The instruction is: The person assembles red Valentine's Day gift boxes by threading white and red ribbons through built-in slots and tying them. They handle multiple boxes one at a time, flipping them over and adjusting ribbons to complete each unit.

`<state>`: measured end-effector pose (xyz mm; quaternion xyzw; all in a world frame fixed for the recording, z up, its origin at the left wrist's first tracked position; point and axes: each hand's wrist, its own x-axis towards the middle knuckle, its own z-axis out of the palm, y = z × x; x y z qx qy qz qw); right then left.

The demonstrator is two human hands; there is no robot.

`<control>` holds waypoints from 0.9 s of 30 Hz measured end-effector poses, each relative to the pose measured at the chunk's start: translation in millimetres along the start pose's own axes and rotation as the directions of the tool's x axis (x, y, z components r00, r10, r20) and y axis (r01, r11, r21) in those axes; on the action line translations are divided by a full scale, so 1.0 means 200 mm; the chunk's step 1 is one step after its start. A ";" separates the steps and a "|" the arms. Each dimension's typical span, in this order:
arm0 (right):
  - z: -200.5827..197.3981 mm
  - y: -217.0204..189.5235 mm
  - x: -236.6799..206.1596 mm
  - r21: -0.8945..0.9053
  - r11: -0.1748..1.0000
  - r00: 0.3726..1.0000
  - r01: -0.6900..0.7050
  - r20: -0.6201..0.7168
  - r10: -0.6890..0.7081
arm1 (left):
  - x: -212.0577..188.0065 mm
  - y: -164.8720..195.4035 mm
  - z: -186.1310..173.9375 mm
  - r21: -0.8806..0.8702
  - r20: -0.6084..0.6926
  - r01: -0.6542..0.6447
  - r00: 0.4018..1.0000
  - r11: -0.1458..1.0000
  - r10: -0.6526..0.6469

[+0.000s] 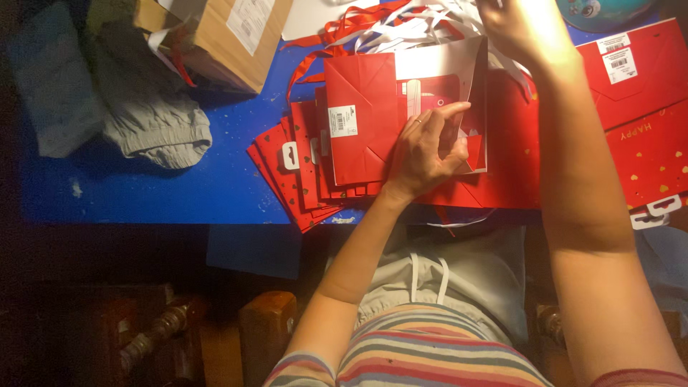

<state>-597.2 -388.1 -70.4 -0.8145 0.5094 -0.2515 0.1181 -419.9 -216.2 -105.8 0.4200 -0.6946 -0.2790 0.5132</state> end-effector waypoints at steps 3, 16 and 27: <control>-0.05 0.08 -0.12 0.061 0.997 0.990 0.051 0.128 -0.058 | 0.00 -0.01 0.00 0.002 0.016 0.014 1.000 1.000 -0.014; -0.08 -0.03 -0.43 -0.301 0.899 0.927 0.320 -0.098 -0.362 | -0.03 0.03 -0.02 -0.074 -0.050 -0.123 0.992 0.990 0.119; -0.12 -0.20 -0.58 -0.352 0.813 0.752 0.463 -0.330 -0.571 | -0.02 0.34 -0.12 0.225 0.079 -0.246 0.969 0.943 0.234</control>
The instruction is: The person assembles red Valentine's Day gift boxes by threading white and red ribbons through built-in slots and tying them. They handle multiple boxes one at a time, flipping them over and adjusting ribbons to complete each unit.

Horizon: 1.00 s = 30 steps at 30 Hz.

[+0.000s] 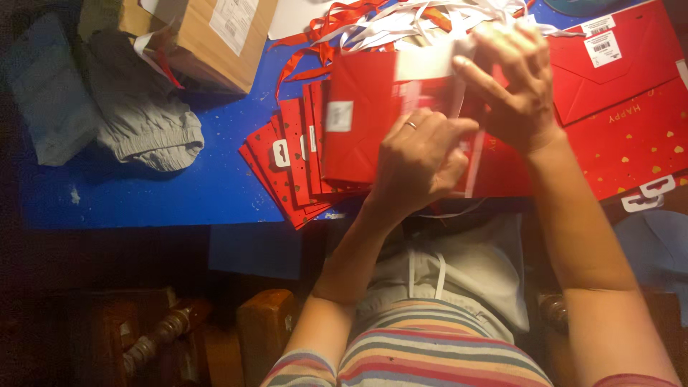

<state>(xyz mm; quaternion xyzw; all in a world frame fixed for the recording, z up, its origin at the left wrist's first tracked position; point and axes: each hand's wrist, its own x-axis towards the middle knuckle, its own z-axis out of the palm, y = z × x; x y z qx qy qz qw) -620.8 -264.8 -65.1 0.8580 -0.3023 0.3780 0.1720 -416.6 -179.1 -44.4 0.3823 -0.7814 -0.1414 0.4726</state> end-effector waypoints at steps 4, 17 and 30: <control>0.05 -0.11 -0.12 0.232 0.925 0.949 -0.301 -0.027 0.316 | -0.03 0.05 0.01 0.026 -0.108 -0.044 0.993 0.999 0.046; 0.00 -0.27 -0.32 0.821 -0.126 0.505 -0.557 0.455 0.733 | -0.11 0.10 0.19 0.113 -0.149 -0.511 0.839 0.852 0.523; -0.17 -0.26 -0.28 0.142 0.657 0.662 -0.741 0.324 0.676 | 0.09 -0.15 0.41 0.367 -0.002 0.222 0.971 0.903 -0.237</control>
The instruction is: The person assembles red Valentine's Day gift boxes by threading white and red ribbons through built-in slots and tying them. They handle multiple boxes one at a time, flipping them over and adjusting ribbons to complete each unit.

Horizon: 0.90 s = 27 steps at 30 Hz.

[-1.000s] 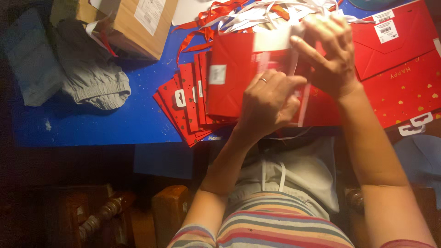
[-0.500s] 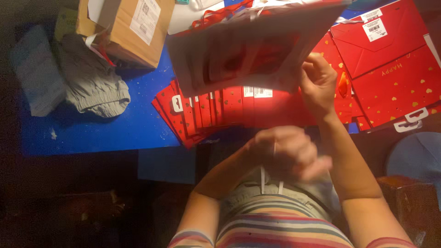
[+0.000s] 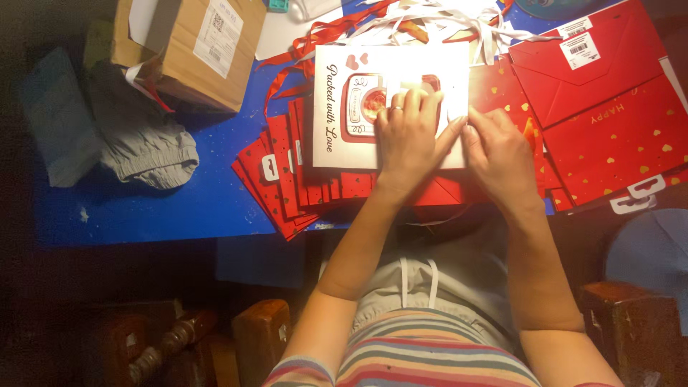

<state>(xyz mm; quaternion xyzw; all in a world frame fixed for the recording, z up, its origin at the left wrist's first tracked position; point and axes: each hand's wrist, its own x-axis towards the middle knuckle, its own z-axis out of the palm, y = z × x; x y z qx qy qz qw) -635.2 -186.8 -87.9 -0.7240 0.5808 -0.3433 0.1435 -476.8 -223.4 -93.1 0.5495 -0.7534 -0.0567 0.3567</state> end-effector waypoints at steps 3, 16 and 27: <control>0.00 -0.06 0.00 -0.123 0.988 0.996 -0.089 0.017 0.092 | 0.00 0.00 0.02 0.000 0.081 0.053 0.995 0.999 -0.053; 0.16 0.10 0.20 0.219 0.968 0.983 0.124 -0.159 -0.090 | -0.04 -0.10 0.05 -0.295 -0.048 0.028 0.998 0.955 -0.044; 0.21 0.12 0.25 0.240 0.958 0.985 0.154 -0.110 -0.131 | -0.05 -0.11 -0.04 -0.371 0.026 -0.012 0.999 0.929 0.024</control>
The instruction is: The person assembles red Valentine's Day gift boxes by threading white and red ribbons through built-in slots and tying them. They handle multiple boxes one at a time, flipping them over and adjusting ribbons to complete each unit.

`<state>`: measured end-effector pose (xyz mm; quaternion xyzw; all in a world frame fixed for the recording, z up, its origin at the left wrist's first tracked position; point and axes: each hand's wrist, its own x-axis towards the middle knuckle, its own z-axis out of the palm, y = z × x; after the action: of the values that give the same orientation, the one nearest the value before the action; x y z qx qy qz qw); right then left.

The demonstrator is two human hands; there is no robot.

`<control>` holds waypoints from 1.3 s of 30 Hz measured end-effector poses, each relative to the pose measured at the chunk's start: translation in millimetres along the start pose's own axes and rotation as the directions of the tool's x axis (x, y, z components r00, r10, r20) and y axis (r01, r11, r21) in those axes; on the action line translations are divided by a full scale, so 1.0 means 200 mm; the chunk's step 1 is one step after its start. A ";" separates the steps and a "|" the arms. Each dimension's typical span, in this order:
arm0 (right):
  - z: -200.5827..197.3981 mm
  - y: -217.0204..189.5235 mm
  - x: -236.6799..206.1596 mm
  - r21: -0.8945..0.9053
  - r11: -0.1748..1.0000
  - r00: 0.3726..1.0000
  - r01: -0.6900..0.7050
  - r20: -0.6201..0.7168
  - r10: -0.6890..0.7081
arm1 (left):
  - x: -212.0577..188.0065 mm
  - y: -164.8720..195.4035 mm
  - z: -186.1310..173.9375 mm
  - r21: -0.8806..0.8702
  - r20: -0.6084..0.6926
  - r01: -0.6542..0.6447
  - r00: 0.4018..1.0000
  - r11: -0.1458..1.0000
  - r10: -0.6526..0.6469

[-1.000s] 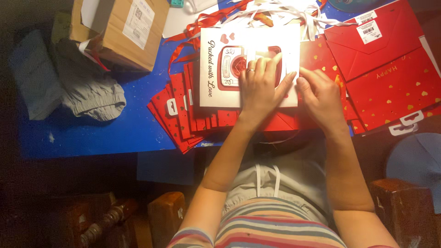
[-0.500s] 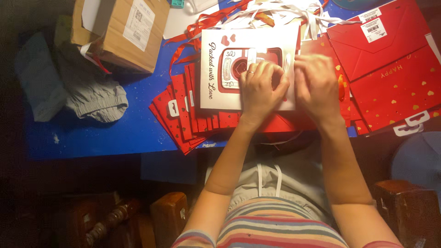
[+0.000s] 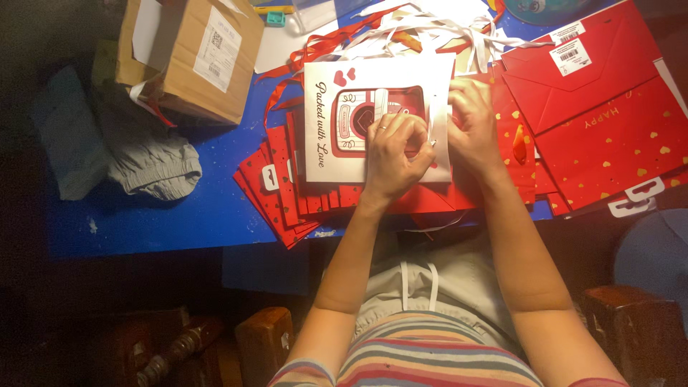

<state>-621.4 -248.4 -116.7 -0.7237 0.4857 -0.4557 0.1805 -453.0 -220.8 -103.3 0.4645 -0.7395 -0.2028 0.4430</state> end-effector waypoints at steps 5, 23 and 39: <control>0.03 0.01 -0.03 0.263 0.950 0.982 -0.171 -0.035 0.186 | 0.04 0.02 0.01 0.003 0.001 0.138 0.990 0.990 -0.138; 0.02 0.10 -0.11 0.566 0.816 0.967 -0.115 -0.125 0.223 | 0.07 0.03 0.01 0.054 -0.167 0.095 0.982 0.994 -0.085; -0.01 0.15 -0.13 0.793 0.574 0.940 -0.203 -0.007 0.342 | 0.06 0.04 0.01 -0.055 -0.115 0.016 0.993 0.998 -0.022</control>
<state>-642.5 -239.3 -148.6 -0.4498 0.3569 -0.6438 0.5058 -460.3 -227.6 -92.6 0.4704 -0.7023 -0.1999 0.4955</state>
